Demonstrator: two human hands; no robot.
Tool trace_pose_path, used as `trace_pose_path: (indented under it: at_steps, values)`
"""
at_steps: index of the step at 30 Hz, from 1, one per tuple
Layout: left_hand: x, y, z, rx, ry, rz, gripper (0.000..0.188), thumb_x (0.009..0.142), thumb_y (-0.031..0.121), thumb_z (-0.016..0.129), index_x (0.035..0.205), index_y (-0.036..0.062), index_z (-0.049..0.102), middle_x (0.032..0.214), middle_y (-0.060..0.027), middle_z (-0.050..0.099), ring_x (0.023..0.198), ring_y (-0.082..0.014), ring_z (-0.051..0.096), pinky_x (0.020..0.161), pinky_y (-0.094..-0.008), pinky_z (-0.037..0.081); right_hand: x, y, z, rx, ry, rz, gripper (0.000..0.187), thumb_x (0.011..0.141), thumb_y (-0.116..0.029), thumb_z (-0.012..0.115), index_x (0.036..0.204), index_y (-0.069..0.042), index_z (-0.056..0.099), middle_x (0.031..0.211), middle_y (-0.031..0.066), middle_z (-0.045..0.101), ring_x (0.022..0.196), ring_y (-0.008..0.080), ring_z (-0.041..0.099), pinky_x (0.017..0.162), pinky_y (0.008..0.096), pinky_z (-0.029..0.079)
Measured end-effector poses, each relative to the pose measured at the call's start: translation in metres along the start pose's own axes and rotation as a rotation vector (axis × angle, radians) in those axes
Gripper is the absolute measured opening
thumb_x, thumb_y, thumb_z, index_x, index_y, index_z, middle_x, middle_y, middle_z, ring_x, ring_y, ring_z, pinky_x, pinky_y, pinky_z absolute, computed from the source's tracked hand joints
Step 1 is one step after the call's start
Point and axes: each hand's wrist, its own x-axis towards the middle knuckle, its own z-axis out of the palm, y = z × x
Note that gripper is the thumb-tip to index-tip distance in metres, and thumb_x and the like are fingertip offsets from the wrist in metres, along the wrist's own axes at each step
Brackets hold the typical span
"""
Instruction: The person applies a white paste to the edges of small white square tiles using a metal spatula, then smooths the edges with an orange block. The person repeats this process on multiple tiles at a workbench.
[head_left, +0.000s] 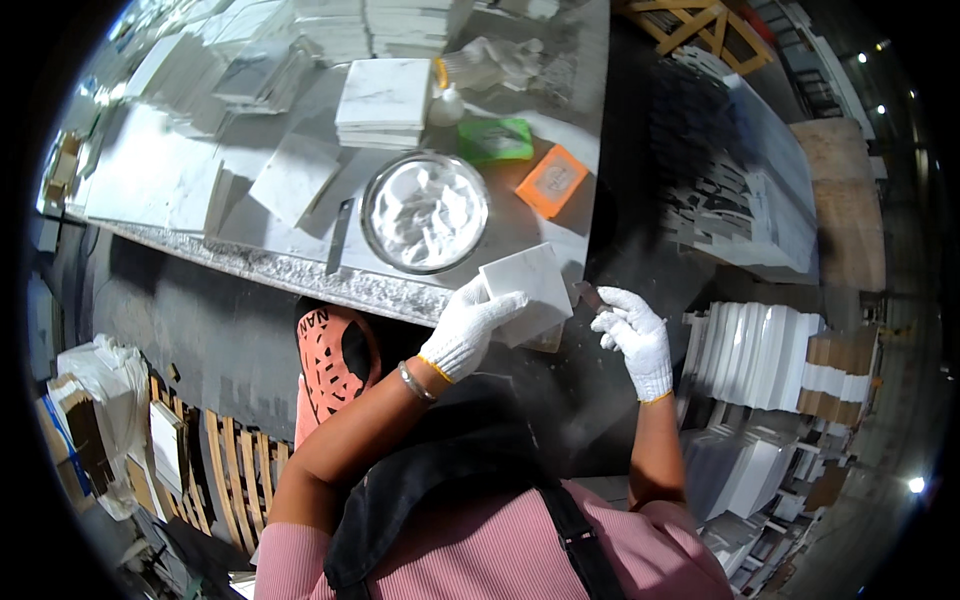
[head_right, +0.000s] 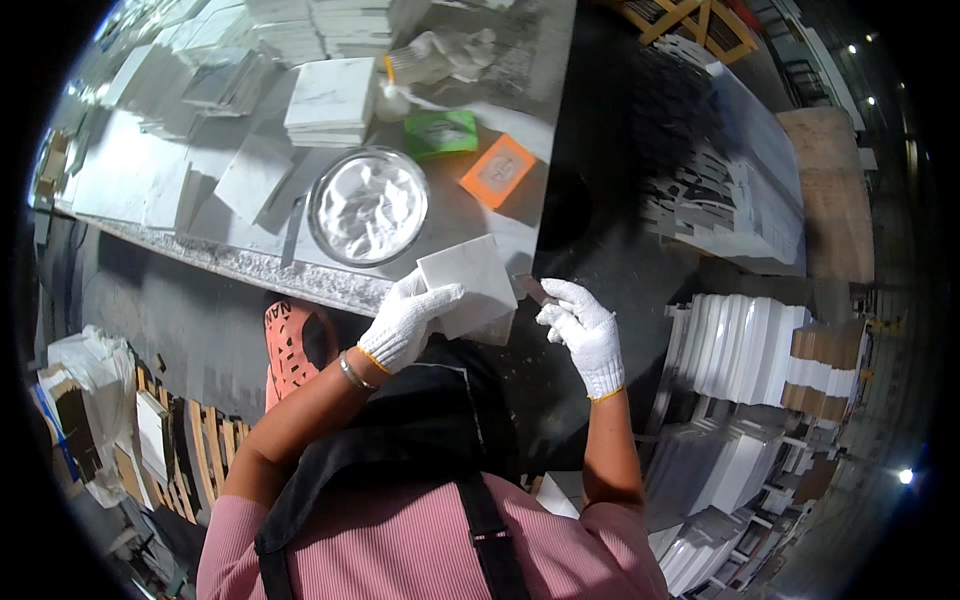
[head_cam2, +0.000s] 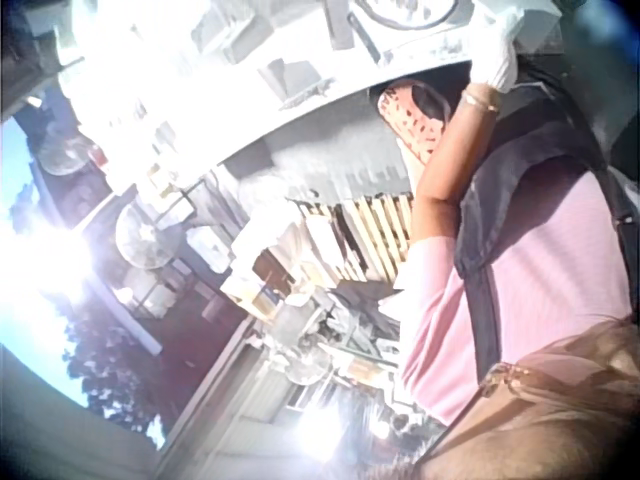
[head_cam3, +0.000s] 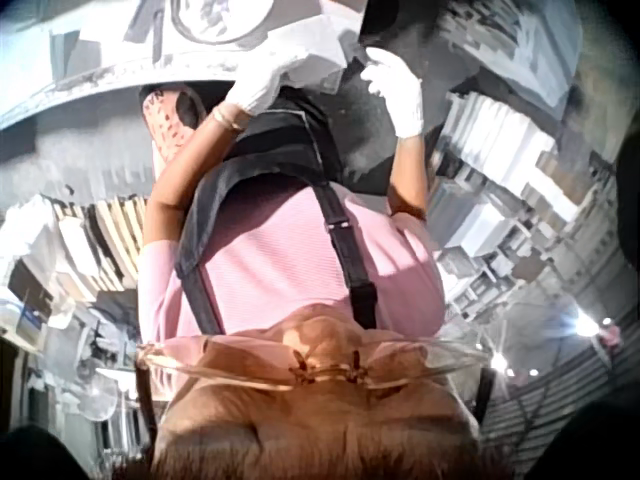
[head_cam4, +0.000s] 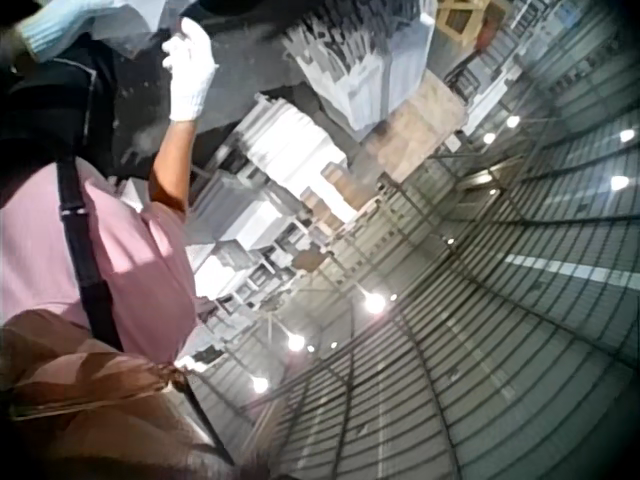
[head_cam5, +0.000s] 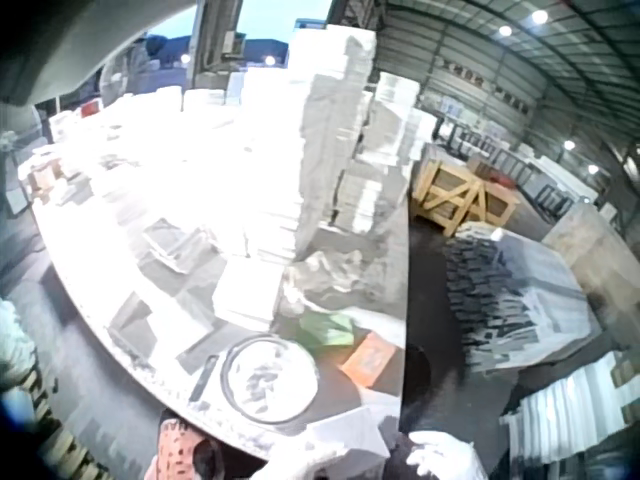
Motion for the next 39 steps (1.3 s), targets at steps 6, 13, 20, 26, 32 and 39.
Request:
trace_pose_path:
  at_steps: [6,13,20,26,32,39]
  values:
    - [0.006,0.02,0.027,0.601,0.14,0.084,0.057,0.094,0.017,0.074,0.142,-0.004,0.052,0.13,-0.0108,0.066,0.116,-0.0164,0.063,0.099,-0.0315,0.051,0.005,0.019,-0.008,-0.054,0.068,0.04,0.035,0.096,-0.004,0.066,0.131,-0.001,0.067,0.095,0.0081,0.073,0.075,0.0078,0.064,0.064,0.0227,0.051]
    - [-0.019,0.014,0.026,1.205,0.245,0.183,0.109,0.079,0.022,0.086,0.16,-0.0071,0.02,0.149,-0.0276,0.046,0.127,-0.0308,0.058,0.101,-0.0364,0.052,0.019,0.03,0.003,-0.025,0.0,-0.05,0.036,0.097,-0.002,0.064,0.132,-0.003,0.067,0.098,0.0073,0.075,0.077,0.0091,0.067,0.066,0.0237,0.053]
    - [-0.019,-0.006,0.021,1.682,0.198,0.371,0.11,0.074,0.029,0.087,0.159,-0.0017,0.025,0.162,-0.0315,0.027,0.14,-0.0465,0.043,0.105,-0.0474,0.05,0.021,0.022,0.001,-0.242,-0.044,-0.096,0.034,0.093,-0.004,0.071,0.127,-0.005,0.071,0.108,0.0109,0.077,0.086,0.014,0.074,0.07,0.0266,0.057]
    - [-0.006,-0.005,0.016,1.783,0.163,0.46,0.096,0.077,0.033,0.083,0.152,-0.0029,0.036,0.158,-0.0319,0.033,0.126,-0.0463,0.057,0.094,-0.0466,0.056,0.028,0.02,0.003,-0.454,-0.028,-0.334,0.032,0.09,-0.005,0.074,0.122,-0.007,0.072,0.114,0.0137,0.075,0.097,0.0296,0.075,0.082,0.0354,0.06]
    - [-0.006,-0.003,0.019,1.751,0.167,0.45,0.092,0.076,0.031,0.083,0.15,-0.0032,0.04,0.156,-0.0317,0.036,0.124,-0.0466,0.058,0.094,-0.0466,0.056,0.03,0.02,0.004,-0.561,-0.032,-0.452,0.032,0.091,-0.006,0.074,0.122,-0.007,0.072,0.117,0.0123,0.075,0.099,0.0296,0.074,0.085,0.0357,0.06]
    - [-0.006,-0.004,0.017,1.731,0.17,0.494,0.09,0.077,0.031,0.082,0.149,-0.0032,0.042,0.154,-0.0313,0.037,0.123,-0.0464,0.058,0.093,-0.0463,0.057,0.035,0.018,0.009,-0.614,-0.032,-0.518,0.032,0.092,-0.005,0.072,0.124,-0.008,0.072,0.117,0.0113,0.075,0.096,0.0285,0.074,0.082,0.036,0.061]
